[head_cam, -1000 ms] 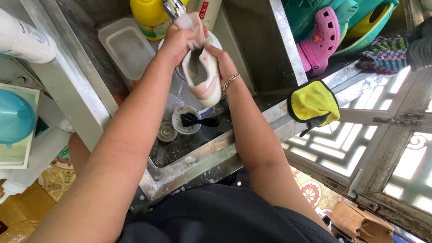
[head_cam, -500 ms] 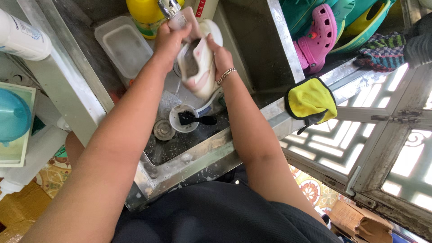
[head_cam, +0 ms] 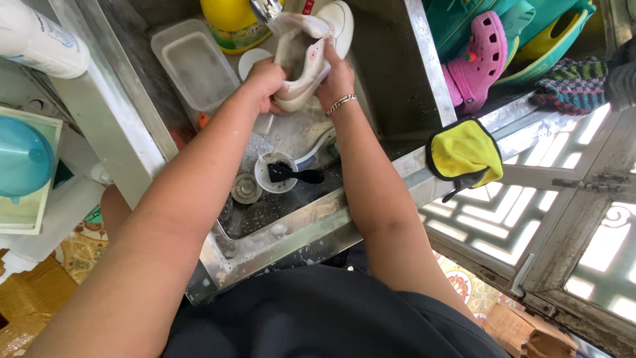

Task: The person cleans a white sneaker by scrubbing the interior and exterior with a brush and rinsing it under running water. They also remove and wash the shoelaces separately before reinserting them into the shoe.

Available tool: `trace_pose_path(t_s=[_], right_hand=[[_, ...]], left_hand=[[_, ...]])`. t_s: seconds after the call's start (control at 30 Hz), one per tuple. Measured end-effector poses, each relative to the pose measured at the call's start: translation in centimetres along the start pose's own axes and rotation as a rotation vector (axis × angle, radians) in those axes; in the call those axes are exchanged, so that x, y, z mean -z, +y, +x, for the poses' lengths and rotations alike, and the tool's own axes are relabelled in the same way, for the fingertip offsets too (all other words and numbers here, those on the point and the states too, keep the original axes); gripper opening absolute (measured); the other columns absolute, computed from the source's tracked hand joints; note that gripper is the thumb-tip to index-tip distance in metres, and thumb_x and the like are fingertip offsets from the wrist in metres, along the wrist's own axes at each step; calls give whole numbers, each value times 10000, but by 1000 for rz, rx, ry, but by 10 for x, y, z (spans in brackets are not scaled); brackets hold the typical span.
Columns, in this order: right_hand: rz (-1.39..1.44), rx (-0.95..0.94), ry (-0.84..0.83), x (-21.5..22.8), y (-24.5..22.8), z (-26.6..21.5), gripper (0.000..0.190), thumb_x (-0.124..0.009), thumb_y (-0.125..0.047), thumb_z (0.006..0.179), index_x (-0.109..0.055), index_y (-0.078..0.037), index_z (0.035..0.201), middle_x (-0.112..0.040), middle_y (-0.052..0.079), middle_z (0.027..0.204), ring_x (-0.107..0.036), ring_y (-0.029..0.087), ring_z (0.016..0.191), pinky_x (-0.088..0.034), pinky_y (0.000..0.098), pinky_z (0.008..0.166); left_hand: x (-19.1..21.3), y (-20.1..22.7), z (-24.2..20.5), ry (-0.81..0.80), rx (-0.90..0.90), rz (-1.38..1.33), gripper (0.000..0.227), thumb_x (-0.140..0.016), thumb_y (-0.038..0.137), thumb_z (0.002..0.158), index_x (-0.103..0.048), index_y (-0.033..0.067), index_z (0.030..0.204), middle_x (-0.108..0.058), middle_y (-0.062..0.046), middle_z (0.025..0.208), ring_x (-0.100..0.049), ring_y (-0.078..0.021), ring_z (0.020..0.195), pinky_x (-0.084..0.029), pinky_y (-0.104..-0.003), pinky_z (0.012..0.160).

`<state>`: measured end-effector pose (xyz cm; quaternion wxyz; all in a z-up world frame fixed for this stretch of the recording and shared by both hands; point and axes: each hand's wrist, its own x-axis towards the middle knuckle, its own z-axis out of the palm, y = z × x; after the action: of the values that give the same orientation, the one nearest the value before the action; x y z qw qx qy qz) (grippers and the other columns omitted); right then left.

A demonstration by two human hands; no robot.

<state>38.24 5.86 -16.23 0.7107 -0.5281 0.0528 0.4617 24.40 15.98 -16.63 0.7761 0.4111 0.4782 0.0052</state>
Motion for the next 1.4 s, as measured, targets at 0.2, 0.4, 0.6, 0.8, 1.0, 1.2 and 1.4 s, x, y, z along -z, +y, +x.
trace_pose_path(t_s=[0.2, 0.4, 0.6, 0.8, 1.0, 1.2, 1.4], right_hand=[[-435, -148, -14, -23, -12, -32, 869, -805, -487, 717, -444, -121, 1418, -618, 162, 1336, -700, 366, 1105, -617, 566, 840], [-446, -235, -9, -16, -13, -25, 724, -676, -423, 733, -506, -63, 1338, -633, 234, 1290, -716, 427, 1053, -624, 601, 813], [-284, -342, 21, -3, -15, -11, 646, -530, -360, 774, -522, 84, 1244, -616, 336, 1216, -684, 475, 1053, -592, 649, 813], [-176, -344, 35, 9, -11, -5, 557, -480, -158, 858, -395, 113, 1336, -572, 351, 1249, -659, 524, 1117, -573, 722, 884], [-225, -379, 120, 21, -5, 6, 479, -440, -85, 952, -371, 116, 1382, -547, 371, 1328, -615, 575, 1195, -539, 765, 897], [-365, -491, 334, 49, 16, 41, 436, -387, -84, 992, -461, 108, 1377, -584, 351, 1336, -624, 546, 1204, -544, 736, 868], [-546, -601, 395, 88, 47, 66, 419, -443, -129, 1033, -517, 115, 1365, -635, 342, 1335, -697, 510, 1124, -593, 623, 746]], left_hand=[[-5, 1, -10, 161, -13, -58, 458, -641, 503, 920, -726, 124, 1161, -733, -131, 935, -723, -275, 697, -578, -549, 483], [-6, 1, -14, 162, -151, 43, 604, -624, 571, 949, -778, 6, 1098, -786, -165, 951, -752, -257, 680, -600, -429, 558], [-8, -2, -8, 80, -221, 94, 549, -560, 520, 977, -741, 43, 1181, -792, -112, 1013, -760, -175, 760, -598, -347, 705], [-8, -11, 0, 71, -250, 96, 502, -585, 463, 985, -707, 34, 1215, -780, -81, 1033, -738, -175, 702, -577, -313, 699], [-11, -18, 6, 77, -240, 11, 449, -621, 377, 963, -719, 9, 1200, -770, -133, 1029, -717, -204, 736, -580, -375, 710], [1, -18, 7, 319, -453, 88, 492, -710, 346, 950, -622, 10, 1299, -694, -99, 1195, -658, -210, 1120, -488, -369, 987], [11, 4, -50, 170, -469, -68, 457, -700, 375, 961, -725, 61, 1292, -751, -32, 1075, -624, -130, 926, -498, -297, 806]])
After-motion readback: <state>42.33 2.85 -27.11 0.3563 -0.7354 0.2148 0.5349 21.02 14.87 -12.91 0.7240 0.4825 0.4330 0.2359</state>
